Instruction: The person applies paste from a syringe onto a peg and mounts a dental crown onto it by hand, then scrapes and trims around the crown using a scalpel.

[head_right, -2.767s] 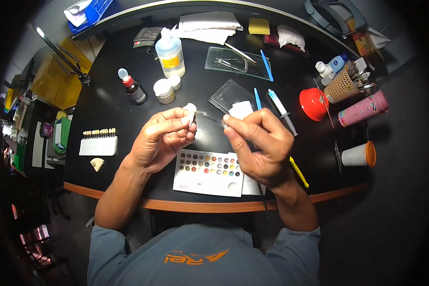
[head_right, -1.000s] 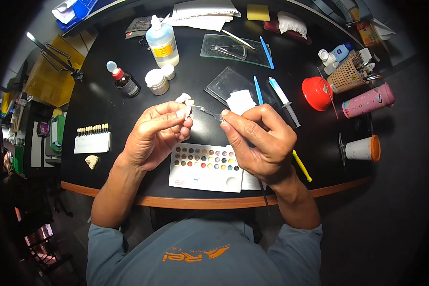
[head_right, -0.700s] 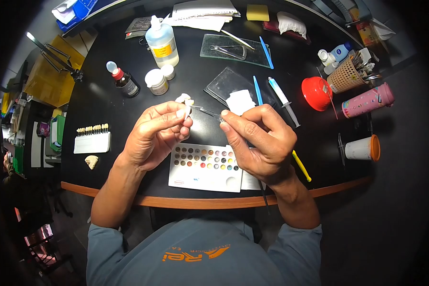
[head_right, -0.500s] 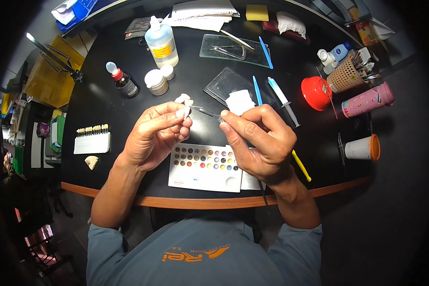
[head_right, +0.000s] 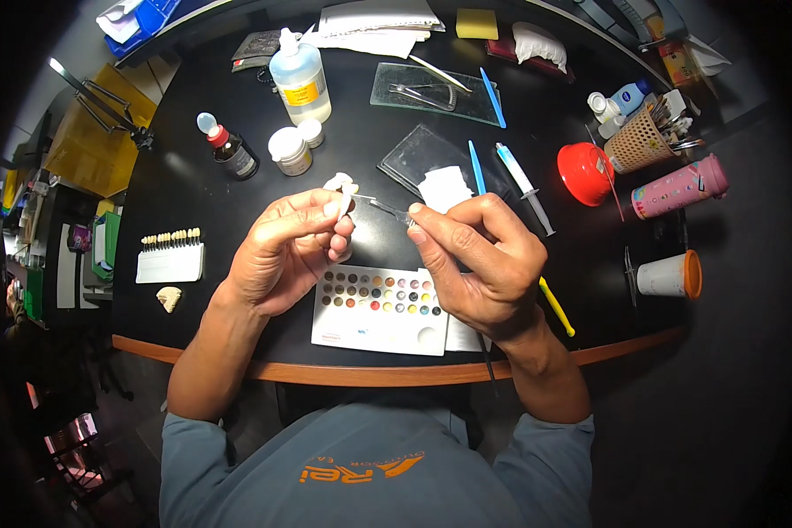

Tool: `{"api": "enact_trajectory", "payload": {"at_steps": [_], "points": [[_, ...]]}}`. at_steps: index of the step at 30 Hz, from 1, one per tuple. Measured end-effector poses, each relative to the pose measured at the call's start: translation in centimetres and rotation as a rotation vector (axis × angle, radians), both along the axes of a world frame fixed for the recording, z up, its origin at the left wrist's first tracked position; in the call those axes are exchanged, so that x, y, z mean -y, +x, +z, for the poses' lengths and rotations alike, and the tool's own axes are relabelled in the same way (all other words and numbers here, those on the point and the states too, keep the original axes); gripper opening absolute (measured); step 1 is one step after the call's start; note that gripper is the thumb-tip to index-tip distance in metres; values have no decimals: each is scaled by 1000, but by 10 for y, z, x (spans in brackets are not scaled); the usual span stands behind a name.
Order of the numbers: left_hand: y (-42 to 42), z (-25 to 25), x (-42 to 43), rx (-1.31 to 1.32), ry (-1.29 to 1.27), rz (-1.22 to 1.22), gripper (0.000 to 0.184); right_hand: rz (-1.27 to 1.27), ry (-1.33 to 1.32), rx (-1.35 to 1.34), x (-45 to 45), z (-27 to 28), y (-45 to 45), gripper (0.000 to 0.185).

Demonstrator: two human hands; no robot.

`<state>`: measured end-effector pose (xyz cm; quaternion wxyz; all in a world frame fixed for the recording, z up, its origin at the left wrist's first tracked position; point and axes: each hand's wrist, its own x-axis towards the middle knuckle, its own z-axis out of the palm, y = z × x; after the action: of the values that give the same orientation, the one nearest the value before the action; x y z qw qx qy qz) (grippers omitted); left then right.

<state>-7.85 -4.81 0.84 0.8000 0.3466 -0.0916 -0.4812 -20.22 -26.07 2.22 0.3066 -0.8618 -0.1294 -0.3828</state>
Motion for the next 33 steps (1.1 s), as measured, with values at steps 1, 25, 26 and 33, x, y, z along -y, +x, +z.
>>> {"api": "enact_trajectory", "payload": {"at_steps": [1, 25, 26, 33], "points": [[0, 0, 0, 0, -2, 2, 13, -1, 5, 1, 0, 0, 0, 26], [-1, -4, 1, -76, -6, 27, 18, 20, 32, -36, -7, 0, -1, 22], [-1, -4, 1, -70, 4, 34, 18, 22, 25, -41, -8, -2, 0, 22], [-1, -3, 0, -69, -16, 24, 15, 6, 61, -39, -7, 0, -1, 19]]}}
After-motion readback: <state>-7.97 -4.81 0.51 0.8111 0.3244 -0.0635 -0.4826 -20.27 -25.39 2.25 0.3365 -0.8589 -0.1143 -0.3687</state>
